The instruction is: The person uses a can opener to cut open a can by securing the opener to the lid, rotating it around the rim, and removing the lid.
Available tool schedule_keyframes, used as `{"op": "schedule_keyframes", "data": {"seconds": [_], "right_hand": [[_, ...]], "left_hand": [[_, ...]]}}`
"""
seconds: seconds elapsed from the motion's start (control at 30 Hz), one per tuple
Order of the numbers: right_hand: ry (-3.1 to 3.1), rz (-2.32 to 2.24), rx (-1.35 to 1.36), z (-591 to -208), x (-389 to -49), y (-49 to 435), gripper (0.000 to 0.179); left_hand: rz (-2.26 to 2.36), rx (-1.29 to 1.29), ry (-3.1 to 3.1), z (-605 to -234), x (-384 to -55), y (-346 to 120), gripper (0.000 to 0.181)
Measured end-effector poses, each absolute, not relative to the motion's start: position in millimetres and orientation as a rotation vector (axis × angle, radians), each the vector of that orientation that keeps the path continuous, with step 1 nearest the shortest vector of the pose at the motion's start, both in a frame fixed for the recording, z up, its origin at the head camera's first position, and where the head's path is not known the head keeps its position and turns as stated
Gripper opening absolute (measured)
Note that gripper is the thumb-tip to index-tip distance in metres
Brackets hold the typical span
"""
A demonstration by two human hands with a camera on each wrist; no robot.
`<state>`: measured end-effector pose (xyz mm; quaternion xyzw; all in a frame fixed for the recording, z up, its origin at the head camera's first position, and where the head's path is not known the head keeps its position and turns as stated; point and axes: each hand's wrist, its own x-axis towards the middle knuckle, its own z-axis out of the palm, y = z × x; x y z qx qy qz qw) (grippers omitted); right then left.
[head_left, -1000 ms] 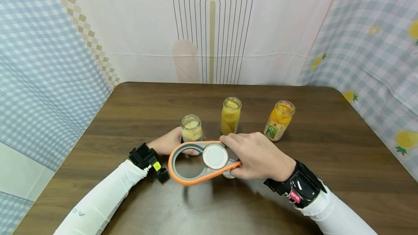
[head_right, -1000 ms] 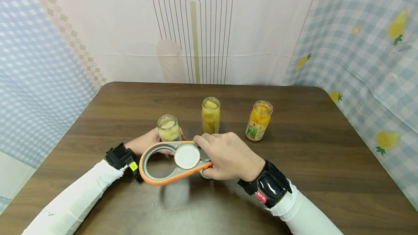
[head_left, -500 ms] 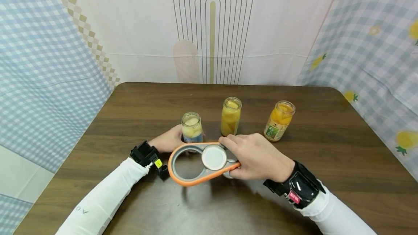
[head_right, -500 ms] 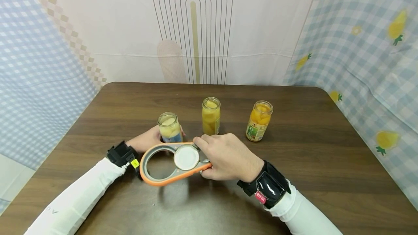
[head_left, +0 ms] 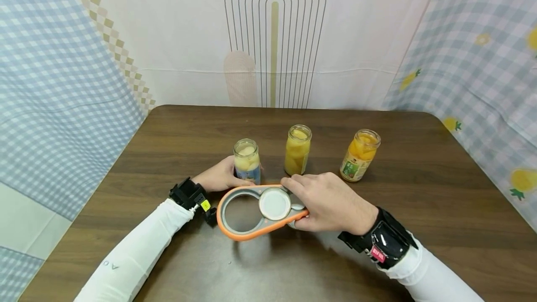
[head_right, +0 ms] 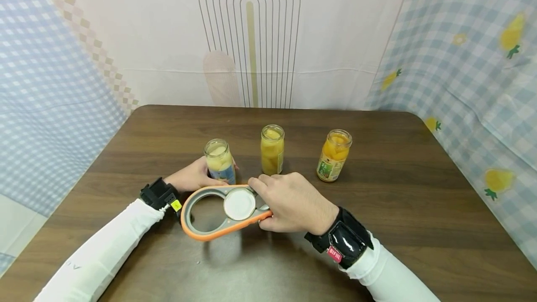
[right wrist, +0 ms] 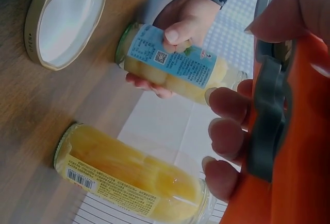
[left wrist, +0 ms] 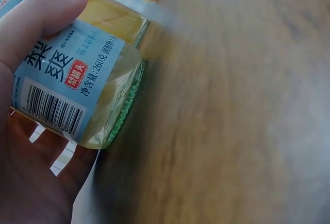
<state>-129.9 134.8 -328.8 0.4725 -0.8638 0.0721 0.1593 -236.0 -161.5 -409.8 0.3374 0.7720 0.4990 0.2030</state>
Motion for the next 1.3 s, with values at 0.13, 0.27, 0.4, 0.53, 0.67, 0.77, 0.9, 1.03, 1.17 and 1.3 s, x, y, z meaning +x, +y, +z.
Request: {"op": "schedule_keyframes", "data": {"seconds": [0.13, 0.27, 0.4, 0.53, 0.67, 0.77, 0.9, 1.03, 1.17, 1.3], "right_hand": [[-2.471, 0.211, 1.347, -329, -130, 134, 0.066], [-2.475, 0.223, 1.347, -330, -130, 134, 0.066], [-2.482, 0.232, 1.349, -331, -130, 133, 0.066], [-2.492, 0.231, 1.351, -332, -130, 133, 0.066], [-2.493, 0.231, 1.357, -333, -131, 133, 0.066], [-2.482, 0.228, 1.361, -333, -131, 133, 0.066], [-2.469, 0.208, 1.367, -334, -131, 133, 0.067], [-2.478, 0.190, 1.375, -334, -131, 133, 0.068], [-2.488, 0.175, 1.381, -334, -131, 133, 0.068], [-2.474, 0.148, 1.348, -334, -132, 134, 0.067]], "left_hand": [[1.410, 0.917, 2.156, -410, -239, -162, 0.050], [1.419, 0.878, 2.175, -410, -242, -164, 0.049], [1.427, 0.856, 2.198, -410, -244, -165, 0.049], [1.437, 0.848, 2.201, -410, -246, -165, 0.051], [1.449, 0.820, 2.213, -411, -248, -165, 0.053], [1.453, 0.810, 2.237, -412, -249, -166, 0.054], [1.470, 0.798, 2.255, -412, -249, -166, 0.055], [1.533, 0.795, 2.232, -413, -248, -166, 0.065], [1.570, 0.808, 2.220, -413, -247, -166, 0.072], [1.542, 0.814, 2.258, -412, -246, -166, 0.074]]}}
